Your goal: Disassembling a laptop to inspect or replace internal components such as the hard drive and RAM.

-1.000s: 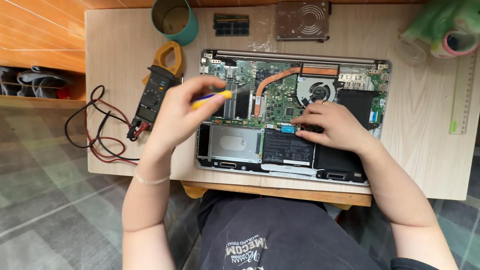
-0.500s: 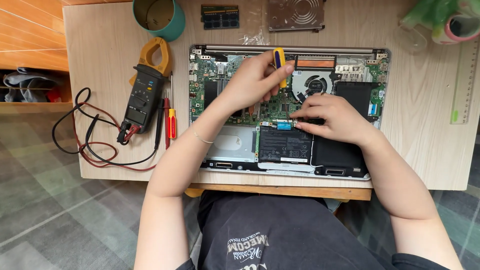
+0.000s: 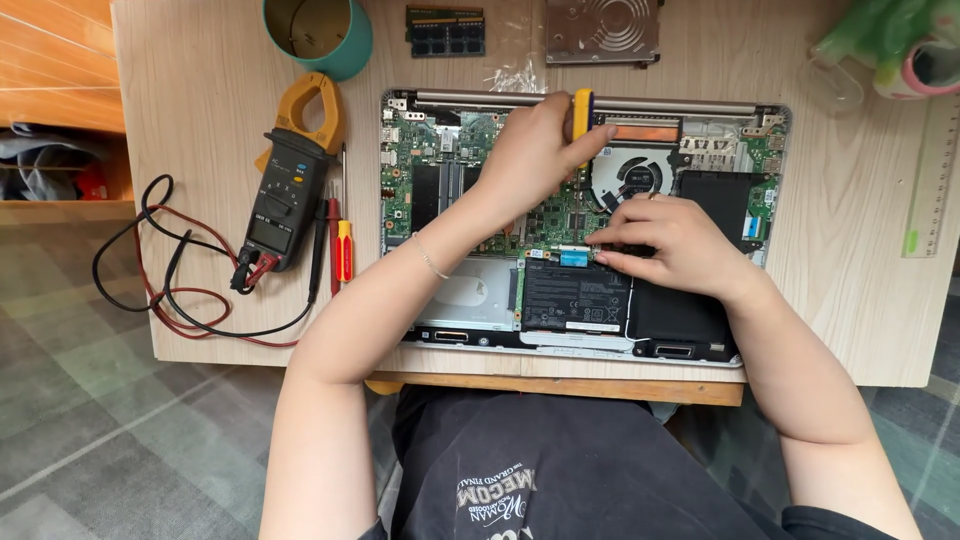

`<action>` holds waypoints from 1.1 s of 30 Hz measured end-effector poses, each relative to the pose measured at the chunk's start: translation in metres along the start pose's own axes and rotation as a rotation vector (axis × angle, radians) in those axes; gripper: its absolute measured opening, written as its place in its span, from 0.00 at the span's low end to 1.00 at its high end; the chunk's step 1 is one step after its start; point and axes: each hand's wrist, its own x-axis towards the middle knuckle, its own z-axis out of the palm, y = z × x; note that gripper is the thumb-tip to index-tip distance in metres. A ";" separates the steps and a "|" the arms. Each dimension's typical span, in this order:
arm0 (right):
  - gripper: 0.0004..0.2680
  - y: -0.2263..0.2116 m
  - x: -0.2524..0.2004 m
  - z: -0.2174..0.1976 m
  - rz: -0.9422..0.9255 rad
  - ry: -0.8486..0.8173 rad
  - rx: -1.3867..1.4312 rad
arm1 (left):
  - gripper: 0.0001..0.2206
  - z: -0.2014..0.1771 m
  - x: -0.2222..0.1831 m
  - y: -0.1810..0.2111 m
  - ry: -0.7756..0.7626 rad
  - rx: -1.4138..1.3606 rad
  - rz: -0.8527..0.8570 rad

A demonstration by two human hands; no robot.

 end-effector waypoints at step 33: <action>0.10 0.021 -0.016 0.020 0.084 0.102 -0.092 | 0.14 0.020 -0.068 0.045 0.083 0.202 0.495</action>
